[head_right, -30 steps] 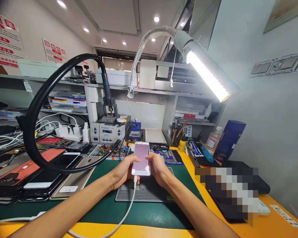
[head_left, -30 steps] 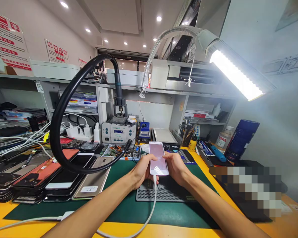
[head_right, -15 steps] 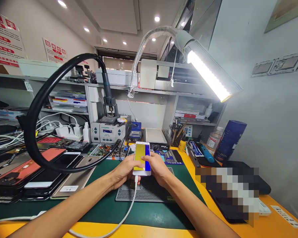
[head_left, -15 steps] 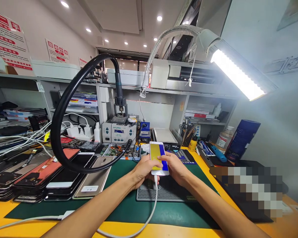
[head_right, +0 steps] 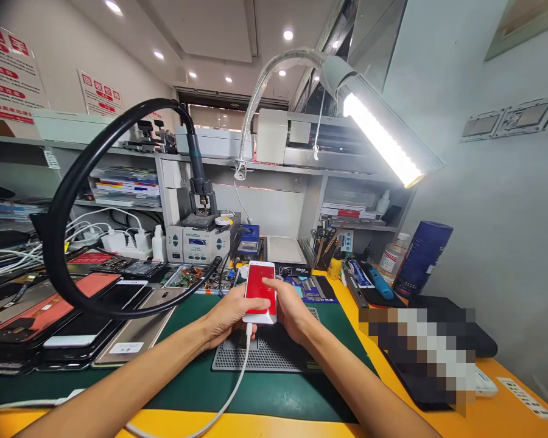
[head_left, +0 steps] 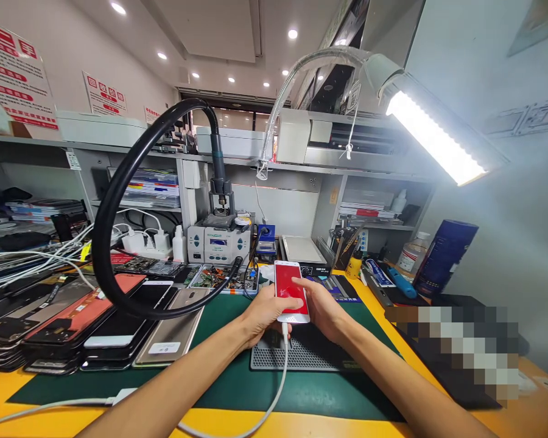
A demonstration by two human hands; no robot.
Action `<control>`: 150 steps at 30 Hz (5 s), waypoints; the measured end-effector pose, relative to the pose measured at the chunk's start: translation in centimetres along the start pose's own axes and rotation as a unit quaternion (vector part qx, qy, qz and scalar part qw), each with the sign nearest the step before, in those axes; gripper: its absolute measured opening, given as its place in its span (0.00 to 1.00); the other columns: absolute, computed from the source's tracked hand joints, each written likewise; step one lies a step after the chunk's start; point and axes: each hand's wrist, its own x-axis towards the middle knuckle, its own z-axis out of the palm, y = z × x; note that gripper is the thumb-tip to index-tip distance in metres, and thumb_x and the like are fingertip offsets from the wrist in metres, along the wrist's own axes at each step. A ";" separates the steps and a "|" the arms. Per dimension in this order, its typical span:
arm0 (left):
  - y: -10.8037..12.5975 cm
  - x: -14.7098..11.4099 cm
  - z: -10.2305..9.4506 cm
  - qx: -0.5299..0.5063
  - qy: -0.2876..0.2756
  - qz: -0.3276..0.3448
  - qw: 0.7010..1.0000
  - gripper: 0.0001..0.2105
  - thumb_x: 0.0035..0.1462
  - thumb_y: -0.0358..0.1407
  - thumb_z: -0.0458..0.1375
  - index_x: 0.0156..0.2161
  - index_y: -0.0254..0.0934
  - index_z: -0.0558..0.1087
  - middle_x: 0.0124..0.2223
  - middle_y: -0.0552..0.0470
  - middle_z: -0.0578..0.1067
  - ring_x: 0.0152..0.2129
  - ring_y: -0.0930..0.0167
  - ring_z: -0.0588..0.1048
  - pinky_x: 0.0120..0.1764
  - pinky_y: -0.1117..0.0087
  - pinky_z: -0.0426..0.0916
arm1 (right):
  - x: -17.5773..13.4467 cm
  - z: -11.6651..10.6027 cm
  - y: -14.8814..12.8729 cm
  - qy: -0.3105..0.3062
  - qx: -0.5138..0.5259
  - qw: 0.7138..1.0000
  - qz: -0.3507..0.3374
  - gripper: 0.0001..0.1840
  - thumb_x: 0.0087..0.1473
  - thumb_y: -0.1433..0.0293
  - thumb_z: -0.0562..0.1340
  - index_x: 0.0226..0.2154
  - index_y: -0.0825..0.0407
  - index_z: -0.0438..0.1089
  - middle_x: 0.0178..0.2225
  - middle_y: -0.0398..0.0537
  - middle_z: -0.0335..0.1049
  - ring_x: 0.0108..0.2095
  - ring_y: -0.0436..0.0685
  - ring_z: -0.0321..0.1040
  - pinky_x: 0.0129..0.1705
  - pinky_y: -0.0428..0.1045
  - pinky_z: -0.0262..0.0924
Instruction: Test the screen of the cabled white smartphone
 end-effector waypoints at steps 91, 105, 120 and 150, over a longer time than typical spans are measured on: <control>0.2 0.2 -0.4 -0.101 -0.028 -0.055 0.993 0.11 0.48 0.39 0.47 0.33 0.35 0.66 0.22 0.49 0.69 0.15 0.67 0.69 0.22 0.65 0.70 | 0.3 0.0 0.2 0.024 -0.037 0.998 -0.034 0.06 0.52 0.69 0.63 0.34 0.54 0.71 0.26 0.45 0.74 0.25 0.53 0.69 0.28 0.47 0.61; 0.1 0.3 -0.4 -0.104 -0.028 -0.049 0.993 0.14 0.52 0.39 0.47 0.39 0.33 0.67 0.26 0.49 0.71 0.15 0.67 0.69 0.20 0.66 0.69 | -0.2 0.6 -0.6 -0.014 0.008 1.000 0.018 0.21 0.64 0.62 0.50 0.43 0.58 0.72 0.30 0.52 0.77 0.24 0.57 0.71 0.26 0.49 0.62; 0.0 0.3 -0.4 -0.106 -0.038 -0.042 0.993 0.13 0.52 0.39 0.46 0.38 0.34 0.68 0.24 0.50 0.71 0.15 0.68 0.70 0.21 0.68 0.69 | -0.2 0.6 -0.5 0.066 -0.016 0.998 -0.017 0.08 0.59 0.68 0.58 0.37 0.55 0.71 0.26 0.46 0.75 0.24 0.54 0.70 0.29 0.47 0.62; 0.0 0.4 -0.7 -0.120 -0.042 -0.031 0.991 0.18 0.55 0.40 0.45 0.42 0.30 0.69 0.27 0.45 0.73 0.16 0.68 0.69 0.23 0.66 0.69 | 0.5 -0.3 -0.5 -0.018 0.041 0.999 -0.001 0.18 0.62 0.61 0.51 0.38 0.55 0.70 0.29 0.51 0.75 0.27 0.57 0.69 0.31 0.51 0.63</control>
